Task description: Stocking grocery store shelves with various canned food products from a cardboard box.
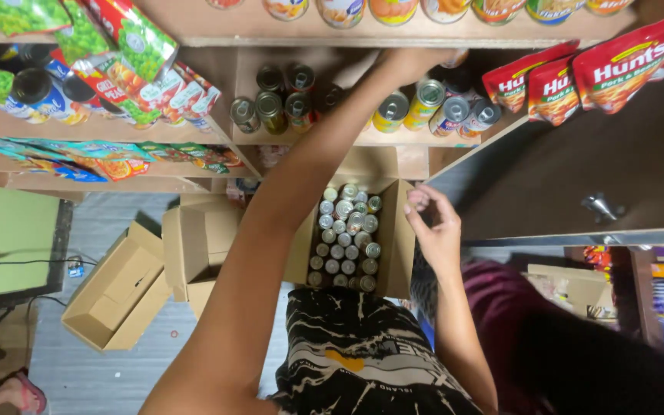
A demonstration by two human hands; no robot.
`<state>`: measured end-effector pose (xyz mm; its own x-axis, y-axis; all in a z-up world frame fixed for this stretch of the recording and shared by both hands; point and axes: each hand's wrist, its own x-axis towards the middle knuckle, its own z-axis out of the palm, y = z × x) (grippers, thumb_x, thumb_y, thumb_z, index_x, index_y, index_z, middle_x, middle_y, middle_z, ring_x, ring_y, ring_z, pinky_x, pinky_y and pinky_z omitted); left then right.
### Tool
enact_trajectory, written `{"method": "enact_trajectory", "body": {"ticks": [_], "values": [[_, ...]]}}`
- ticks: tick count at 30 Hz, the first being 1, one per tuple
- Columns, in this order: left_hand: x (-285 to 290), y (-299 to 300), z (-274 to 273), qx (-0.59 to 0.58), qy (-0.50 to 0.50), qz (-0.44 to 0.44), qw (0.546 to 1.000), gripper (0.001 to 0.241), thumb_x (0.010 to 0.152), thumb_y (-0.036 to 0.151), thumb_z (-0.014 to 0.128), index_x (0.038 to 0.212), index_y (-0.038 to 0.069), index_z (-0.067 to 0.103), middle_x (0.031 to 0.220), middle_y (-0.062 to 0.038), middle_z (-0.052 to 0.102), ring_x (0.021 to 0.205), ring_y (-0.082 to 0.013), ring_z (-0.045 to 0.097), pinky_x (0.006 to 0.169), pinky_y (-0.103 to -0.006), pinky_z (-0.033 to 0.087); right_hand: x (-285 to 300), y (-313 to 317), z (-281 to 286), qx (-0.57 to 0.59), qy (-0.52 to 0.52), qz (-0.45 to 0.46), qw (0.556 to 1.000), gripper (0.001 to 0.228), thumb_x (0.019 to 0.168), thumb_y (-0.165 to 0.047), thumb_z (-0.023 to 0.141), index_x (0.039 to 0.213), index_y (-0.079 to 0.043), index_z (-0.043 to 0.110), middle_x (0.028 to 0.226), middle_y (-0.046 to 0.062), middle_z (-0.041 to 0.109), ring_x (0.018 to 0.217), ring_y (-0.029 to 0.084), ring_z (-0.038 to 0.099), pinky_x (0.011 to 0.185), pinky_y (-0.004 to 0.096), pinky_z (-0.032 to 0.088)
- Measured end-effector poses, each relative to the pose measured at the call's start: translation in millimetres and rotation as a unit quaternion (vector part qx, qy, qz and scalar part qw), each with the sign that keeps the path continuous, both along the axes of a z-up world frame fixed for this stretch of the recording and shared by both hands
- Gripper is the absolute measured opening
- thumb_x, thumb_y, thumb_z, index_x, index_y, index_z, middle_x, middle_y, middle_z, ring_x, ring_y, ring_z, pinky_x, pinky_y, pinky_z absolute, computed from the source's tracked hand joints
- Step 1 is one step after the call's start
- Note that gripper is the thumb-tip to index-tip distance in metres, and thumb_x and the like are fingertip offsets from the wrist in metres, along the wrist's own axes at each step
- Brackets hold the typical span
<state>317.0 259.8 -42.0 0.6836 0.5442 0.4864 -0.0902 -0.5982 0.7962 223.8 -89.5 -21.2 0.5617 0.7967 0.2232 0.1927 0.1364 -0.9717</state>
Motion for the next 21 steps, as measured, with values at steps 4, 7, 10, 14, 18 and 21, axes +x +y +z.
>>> {"method": "enact_trajectory", "body": {"ticks": [4, 7, 10, 14, 18, 21], "values": [[87, 49, -78, 0.067, 0.007, -0.021, 0.998, 0.039, 0.093, 0.035, 0.074, 0.121, 0.010, 0.070, 0.120, -0.012, 0.075, 0.113, -0.0280, 0.069, 0.099, -0.0380, 0.053, 12, -7, -7, -0.029, 0.013, 0.011, 0.999, 0.036, 0.093, 0.004, 0.072, 0.128, 0.003, 0.063, 0.112, 0.005, 0.069, 0.104, 0.010, 0.063, 0.098, 0.026, 0.052], [83, 36, -29, 0.073, 0.032, -0.015, 0.997, 0.042, 0.090, 0.037, 0.075, 0.122, 0.010, 0.070, 0.120, -0.012, 0.074, 0.113, -0.0283, 0.069, 0.099, -0.0381, 0.053, 21, -14, -11, -0.051, 0.030, -0.002, 0.998, 0.035, 0.094, 0.002, 0.073, 0.128, 0.003, 0.064, 0.109, 0.004, 0.069, 0.102, 0.010, 0.063, 0.095, 0.026, 0.052], [77, 40, -5, 0.079, 0.055, -0.009, 0.995, 0.045, 0.088, 0.038, 0.076, 0.122, 0.010, 0.069, 0.121, -0.013, 0.074, 0.113, -0.0286, 0.068, 0.099, -0.0383, 0.053, 30, -20, -14, -0.061, 0.034, -0.023, 0.997, 0.035, 0.094, 0.001, 0.072, 0.129, 0.003, 0.065, 0.108, 0.004, 0.069, 0.102, 0.010, 0.064, 0.096, 0.026, 0.052], [68, 31, 16, 0.080, 0.090, -0.009, 0.993, 0.049, 0.084, 0.040, 0.078, 0.122, 0.011, 0.069, 0.121, -0.014, 0.073, 0.113, -0.0290, 0.068, 0.099, -0.0385, 0.053, 40, -26, -26, -0.087, 0.038, -0.055, 0.994, 0.036, 0.094, -0.001, 0.071, 0.129, 0.002, 0.064, 0.111, 0.005, 0.071, 0.103, 0.010, 0.065, 0.096, 0.027, 0.054], [56, 10, 36, 0.078, 0.128, -0.018, 0.989, 0.053, 0.081, 0.042, 0.079, 0.123, 0.011, 0.069, 0.122, -0.014, 0.073, 0.113, -0.0294, 0.068, 0.099, -0.0387, 0.053, 52, -28, -42, -0.071, 0.051, -0.064, 0.994, 0.037, 0.094, -0.001, 0.072, 0.130, 0.001, 0.064, 0.113, 0.006, 0.071, 0.104, 0.011, 0.065, 0.097, 0.028, 0.054], [39, -6, 59, 0.081, 0.157, -0.024, 0.984, 0.056, 0.078, 0.043, 0.081, 0.123, 0.011, 0.068, 0.122, -0.015, 0.072, 0.113, -0.0298, 0.068, 0.099, -0.0389, 0.053, 61, -24, -48, -0.066, 0.060, -0.068, 0.994, 0.036, 0.094, -0.002, 0.072, 0.129, 0.002, 0.064, 0.114, 0.006, 0.071, 0.105, 0.011, 0.065, 0.097, 0.028, 0.054]]}}
